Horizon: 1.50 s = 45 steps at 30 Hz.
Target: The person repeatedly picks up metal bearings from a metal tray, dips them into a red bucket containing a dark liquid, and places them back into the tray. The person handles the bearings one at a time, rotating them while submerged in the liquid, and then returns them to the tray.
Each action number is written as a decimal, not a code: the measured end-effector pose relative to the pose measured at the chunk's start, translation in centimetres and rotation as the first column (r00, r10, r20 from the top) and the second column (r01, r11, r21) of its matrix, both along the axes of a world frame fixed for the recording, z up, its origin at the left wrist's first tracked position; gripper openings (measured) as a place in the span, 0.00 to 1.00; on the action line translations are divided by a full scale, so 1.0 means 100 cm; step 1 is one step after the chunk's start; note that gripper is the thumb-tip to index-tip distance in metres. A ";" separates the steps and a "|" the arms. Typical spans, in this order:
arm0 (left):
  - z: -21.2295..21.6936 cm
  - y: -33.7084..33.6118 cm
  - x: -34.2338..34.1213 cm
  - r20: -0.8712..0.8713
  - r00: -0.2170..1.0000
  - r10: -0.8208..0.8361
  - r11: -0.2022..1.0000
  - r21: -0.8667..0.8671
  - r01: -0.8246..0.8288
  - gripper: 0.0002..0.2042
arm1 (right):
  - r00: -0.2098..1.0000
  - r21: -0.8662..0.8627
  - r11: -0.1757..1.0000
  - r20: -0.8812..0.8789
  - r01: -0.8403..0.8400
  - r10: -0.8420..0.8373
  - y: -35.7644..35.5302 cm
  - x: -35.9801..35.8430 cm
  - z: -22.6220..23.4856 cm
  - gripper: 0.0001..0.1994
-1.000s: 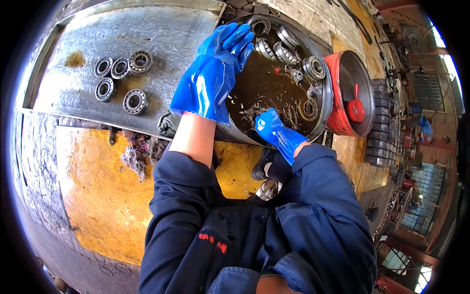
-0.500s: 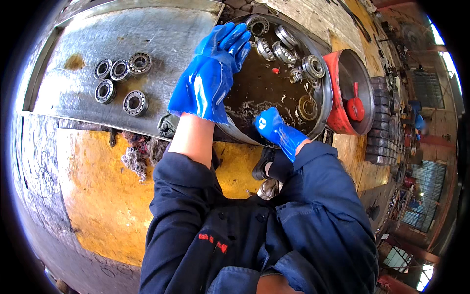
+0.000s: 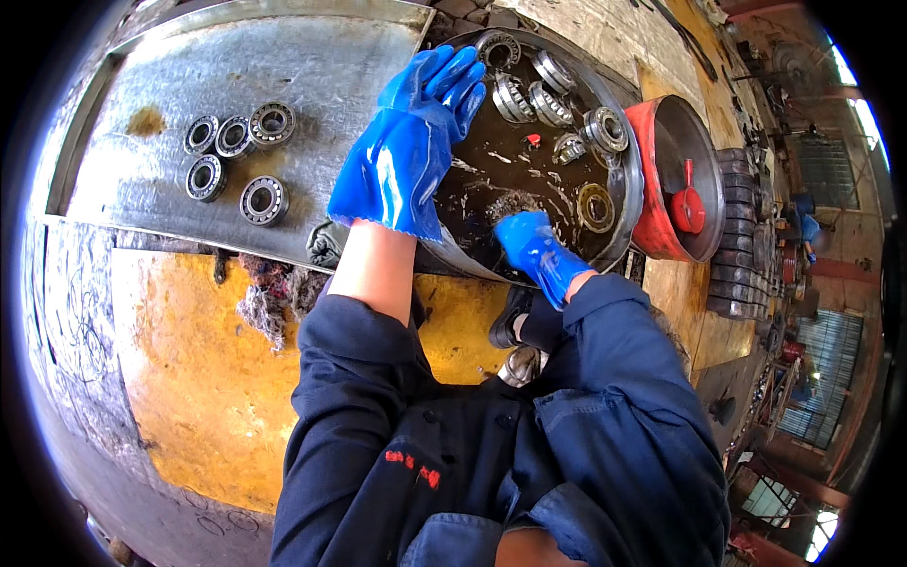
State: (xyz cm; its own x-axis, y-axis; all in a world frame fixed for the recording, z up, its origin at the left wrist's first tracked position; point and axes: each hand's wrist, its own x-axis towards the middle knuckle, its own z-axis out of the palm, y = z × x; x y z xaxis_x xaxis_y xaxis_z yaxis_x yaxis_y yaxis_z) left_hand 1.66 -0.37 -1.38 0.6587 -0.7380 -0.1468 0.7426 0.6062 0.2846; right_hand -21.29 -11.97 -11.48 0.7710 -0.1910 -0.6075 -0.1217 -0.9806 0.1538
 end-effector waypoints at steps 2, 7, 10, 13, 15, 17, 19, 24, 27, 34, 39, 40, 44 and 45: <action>0.001 0.005 0.001 0.006 1.000 0.013 1.000 0.003 -0.013 0.19 | 0.898 0.296 0.887 0.155 0.355 -0.411 -0.006 -0.007 0.005 0.14; 0.005 0.002 -0.003 0.027 1.000 0.010 1.000 0.012 -0.010 0.20 | 0.947 0.168 0.954 0.168 0.248 -0.276 -0.011 -0.024 -0.016 0.12; 0.003 -0.002 -0.003 -0.004 1.000 -0.005 1.000 -0.012 0.005 0.20 | 0.969 -0.012 0.980 -0.153 -0.197 0.193 0.004 -0.004 -0.010 0.10; 0.000 0.002 0.001 -0.022 1.000 0.002 1.000 -0.017 -0.002 0.19 | 0.997 0.026 0.997 -0.021 -0.079 0.080 -0.004 0.000 0.007 0.12; 0.001 0.004 0.003 -0.033 0.999 0.003 1.000 -0.002 -0.003 0.19 | 0.897 0.302 0.893 0.188 0.334 -0.399 -0.004 -0.004 0.011 0.18; 0.004 0.007 0.003 -0.049 0.999 -0.004 1.000 0.009 0.005 0.19 | 0.674 0.446 0.652 0.136 0.613 -0.726 -0.001 -0.018 0.010 0.19; 0.008 0.005 0.001 -0.067 0.998 -0.021 1.000 0.020 0.023 0.19 | 0.831 0.312 0.830 0.172 0.463 -0.529 -0.001 -0.018 0.001 0.16; 0.016 0.001 0.000 -0.101 0.994 -0.042 0.998 0.048 0.047 0.19 | 0.984 0.059 0.986 -0.086 -0.153 0.158 0.010 0.002 -0.003 0.12; 0.020 0.005 -0.001 -0.120 0.992 -0.034 0.997 0.071 0.043 0.19 | 0.980 0.079 0.979 0.050 0.189 -0.193 -0.002 0.001 0.001 0.13; 0.020 -0.002 0.003 -0.115 0.993 -0.037 0.990 0.134 0.052 0.18 | 0.986 0.029 0.986 -0.037 0.165 -0.164 0.013 0.009 0.010 0.12; 0.008 -0.002 0.000 -0.092 0.994 -0.052 0.996 0.063 0.058 0.18 | 0.999 -0.017 0.999 -0.013 -0.051 0.051 0.003 0.008 0.009 0.07; 0.004 0.001 0.001 -0.084 0.996 -0.043 0.997 0.058 0.048 0.18 | 0.983 0.072 0.981 0.025 0.180 -0.182 0.003 0.008 0.011 0.11; -0.002 -0.002 0.004 -0.054 0.998 -0.036 0.999 0.016 0.037 0.18 | 0.761 0.278 0.752 0.097 0.598 -0.641 -0.001 -0.007 -0.001 0.12; -0.004 -0.003 0.006 -0.053 0.998 -0.035 0.999 0.003 0.035 0.17 | 0.844 0.202 0.836 0.071 0.510 -0.532 0.003 -0.003 0.002 0.12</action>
